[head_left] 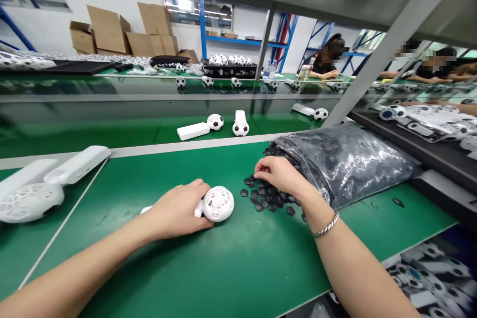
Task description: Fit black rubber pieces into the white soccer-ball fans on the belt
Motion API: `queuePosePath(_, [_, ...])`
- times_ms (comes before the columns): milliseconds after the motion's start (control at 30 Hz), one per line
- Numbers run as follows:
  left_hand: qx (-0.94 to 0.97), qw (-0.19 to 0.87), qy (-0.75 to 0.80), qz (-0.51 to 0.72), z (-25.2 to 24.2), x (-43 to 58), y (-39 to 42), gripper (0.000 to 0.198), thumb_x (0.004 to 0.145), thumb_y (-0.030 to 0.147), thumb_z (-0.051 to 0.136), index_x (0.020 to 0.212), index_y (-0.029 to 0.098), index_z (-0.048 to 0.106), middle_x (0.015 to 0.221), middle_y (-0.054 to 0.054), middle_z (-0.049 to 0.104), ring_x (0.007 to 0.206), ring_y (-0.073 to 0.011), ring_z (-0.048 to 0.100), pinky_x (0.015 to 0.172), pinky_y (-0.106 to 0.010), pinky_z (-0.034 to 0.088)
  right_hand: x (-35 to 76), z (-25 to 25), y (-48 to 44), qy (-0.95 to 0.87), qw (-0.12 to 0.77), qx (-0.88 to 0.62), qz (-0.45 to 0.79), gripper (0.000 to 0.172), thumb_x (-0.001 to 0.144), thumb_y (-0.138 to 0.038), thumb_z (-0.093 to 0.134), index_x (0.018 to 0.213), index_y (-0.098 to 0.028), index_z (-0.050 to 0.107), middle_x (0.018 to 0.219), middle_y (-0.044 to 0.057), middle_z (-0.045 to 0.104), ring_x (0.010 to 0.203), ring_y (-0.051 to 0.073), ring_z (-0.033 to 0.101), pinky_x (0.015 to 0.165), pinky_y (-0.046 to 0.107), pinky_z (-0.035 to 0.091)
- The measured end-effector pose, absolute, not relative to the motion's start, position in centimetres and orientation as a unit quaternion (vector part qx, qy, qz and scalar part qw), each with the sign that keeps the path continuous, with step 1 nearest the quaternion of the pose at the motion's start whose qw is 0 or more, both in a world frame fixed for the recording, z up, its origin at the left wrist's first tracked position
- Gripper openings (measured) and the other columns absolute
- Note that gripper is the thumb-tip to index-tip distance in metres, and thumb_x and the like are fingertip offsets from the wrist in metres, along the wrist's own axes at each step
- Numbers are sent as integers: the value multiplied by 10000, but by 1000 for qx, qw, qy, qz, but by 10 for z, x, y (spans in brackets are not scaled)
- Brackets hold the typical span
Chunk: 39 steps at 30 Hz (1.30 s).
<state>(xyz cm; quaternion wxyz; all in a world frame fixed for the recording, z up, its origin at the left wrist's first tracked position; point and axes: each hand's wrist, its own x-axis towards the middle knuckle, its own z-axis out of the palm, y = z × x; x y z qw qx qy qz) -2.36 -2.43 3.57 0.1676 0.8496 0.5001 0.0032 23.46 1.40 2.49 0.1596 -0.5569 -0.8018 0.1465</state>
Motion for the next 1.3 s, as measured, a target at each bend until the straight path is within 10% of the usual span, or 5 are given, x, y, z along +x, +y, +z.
queuePosePath(1300, [845, 110, 519, 65, 23, -5, -2, 564, 685, 532, 544, 1158, 239, 449, 1076, -76, 569, 921, -278, 553, 735, -366, 417, 196, 35, -14, -825, 276, -431, 239, 119, 829, -206, 492, 905, -217, 583, 821, 1, 635, 744, 122, 582, 690, 238, 450])
